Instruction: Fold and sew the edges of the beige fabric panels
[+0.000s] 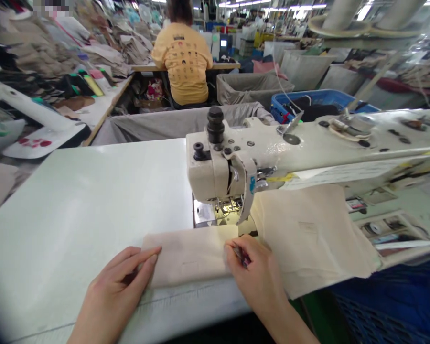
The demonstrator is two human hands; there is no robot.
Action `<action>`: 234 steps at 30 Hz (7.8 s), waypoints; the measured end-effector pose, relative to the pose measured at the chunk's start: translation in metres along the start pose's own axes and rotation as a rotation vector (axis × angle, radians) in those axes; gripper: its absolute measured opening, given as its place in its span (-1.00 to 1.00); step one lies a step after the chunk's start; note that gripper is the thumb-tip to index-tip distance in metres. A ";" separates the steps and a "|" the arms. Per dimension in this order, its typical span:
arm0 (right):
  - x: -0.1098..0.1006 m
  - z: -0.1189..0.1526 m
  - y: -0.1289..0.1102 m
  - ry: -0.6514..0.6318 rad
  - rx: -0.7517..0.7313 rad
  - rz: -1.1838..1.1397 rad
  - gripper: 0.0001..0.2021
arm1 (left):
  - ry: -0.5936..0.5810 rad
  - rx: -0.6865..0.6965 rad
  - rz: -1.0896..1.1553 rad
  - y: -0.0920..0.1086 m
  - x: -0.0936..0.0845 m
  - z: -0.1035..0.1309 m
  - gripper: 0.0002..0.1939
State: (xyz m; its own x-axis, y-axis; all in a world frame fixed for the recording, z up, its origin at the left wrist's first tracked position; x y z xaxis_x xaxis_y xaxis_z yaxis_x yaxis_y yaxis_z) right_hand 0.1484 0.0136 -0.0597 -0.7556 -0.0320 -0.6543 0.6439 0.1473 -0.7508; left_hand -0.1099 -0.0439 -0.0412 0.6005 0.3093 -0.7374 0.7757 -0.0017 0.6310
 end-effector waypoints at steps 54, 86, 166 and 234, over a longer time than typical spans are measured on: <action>0.005 0.003 -0.014 -0.022 -0.415 0.366 -0.77 | -0.504 0.589 -0.420 0.038 0.068 -0.149 -0.61; 0.004 -0.011 -0.015 -0.173 -0.390 0.406 -0.79 | -0.385 0.773 -0.394 0.059 0.065 -0.092 -0.81; -0.002 -0.010 -0.010 -0.243 -0.322 0.566 -0.70 | -0.367 0.894 -0.367 0.058 0.059 -0.038 -0.70; 0.005 -0.013 0.003 0.145 -0.077 0.305 -0.72 | -0.492 0.675 -0.383 0.052 0.037 -0.024 -0.58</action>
State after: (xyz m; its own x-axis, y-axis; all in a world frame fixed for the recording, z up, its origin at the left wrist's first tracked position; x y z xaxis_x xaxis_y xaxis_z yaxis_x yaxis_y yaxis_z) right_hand 0.1444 0.0262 -0.0641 -0.5424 0.1652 -0.8237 0.8360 0.2030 -0.5098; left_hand -0.0522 -0.0093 -0.0302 0.1740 -0.0362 -0.9841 0.7945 -0.5852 0.1621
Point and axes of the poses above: each hand's wrist, its own z-axis away from the middle knuckle, its own x-axis out of the palm, y = z × x, the point moved 2 cm from there along -z, towards the middle knuckle, and after that the axes turned 3 degrees about x, right-handed, at the moved point
